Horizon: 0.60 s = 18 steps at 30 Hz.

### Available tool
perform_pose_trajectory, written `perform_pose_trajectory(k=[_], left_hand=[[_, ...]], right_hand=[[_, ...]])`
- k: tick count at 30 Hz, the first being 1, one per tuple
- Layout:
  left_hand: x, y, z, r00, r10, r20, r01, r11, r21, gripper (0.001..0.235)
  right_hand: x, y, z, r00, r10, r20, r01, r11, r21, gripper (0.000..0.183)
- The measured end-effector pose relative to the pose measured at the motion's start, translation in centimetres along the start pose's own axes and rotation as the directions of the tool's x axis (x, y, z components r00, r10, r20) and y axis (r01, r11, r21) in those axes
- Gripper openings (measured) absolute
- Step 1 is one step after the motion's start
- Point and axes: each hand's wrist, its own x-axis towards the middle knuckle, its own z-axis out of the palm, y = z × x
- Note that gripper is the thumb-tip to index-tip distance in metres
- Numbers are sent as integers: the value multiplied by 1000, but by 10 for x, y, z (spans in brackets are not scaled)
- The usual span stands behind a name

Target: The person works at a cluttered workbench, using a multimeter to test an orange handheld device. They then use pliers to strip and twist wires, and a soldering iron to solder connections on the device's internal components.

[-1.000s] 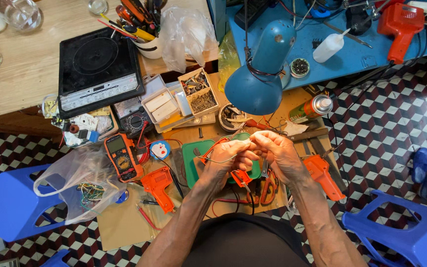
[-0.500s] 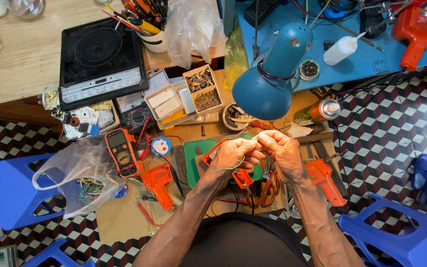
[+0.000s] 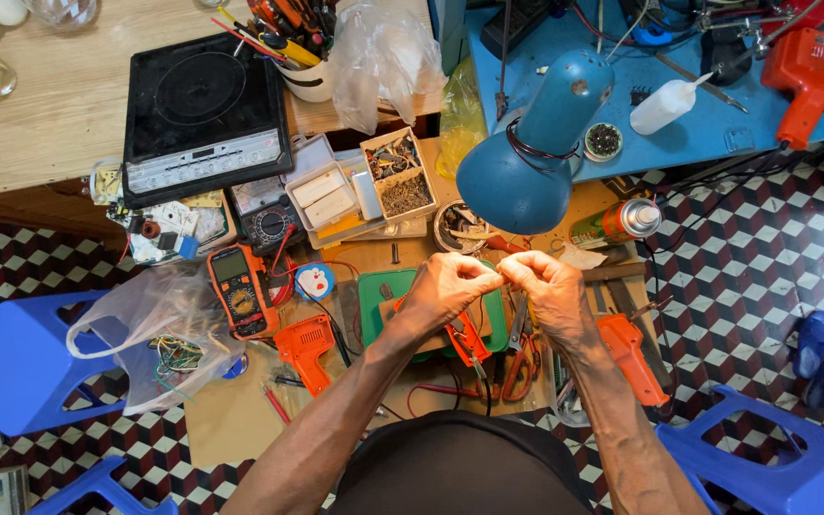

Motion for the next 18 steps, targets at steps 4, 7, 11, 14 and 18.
perform_pose_trajectory(k=[4, 7, 11, 14, 18], left_hand=[[0, 8, -2, 999, 43, -32, -40, 995, 87, 32], [-1, 11, -1, 996, 67, -56, -61, 993, 101, 32], [-1, 8, 1, 995, 73, -65, -68, 994, 83, 31], [0, 1, 2, 998, 41, -54, -38, 998, 49, 32], [-1, -5, 6, 998, 46, -45, -46, 999, 10, 32]], right_hand=[[-3, -4, 1, 1000, -7, -16, 7, 1000, -19, 17], [-5, -8, 4, 999, -3, -42, 1, 999, -49, 17], [-9, -11, 9, 999, -15, -29, 15, 1000, 11, 17], [-11, -12, 11, 997, -73, -30, 72, 997, -38, 17], [-19, -16, 12, 997, -49, -66, 39, 989, -142, 18]])
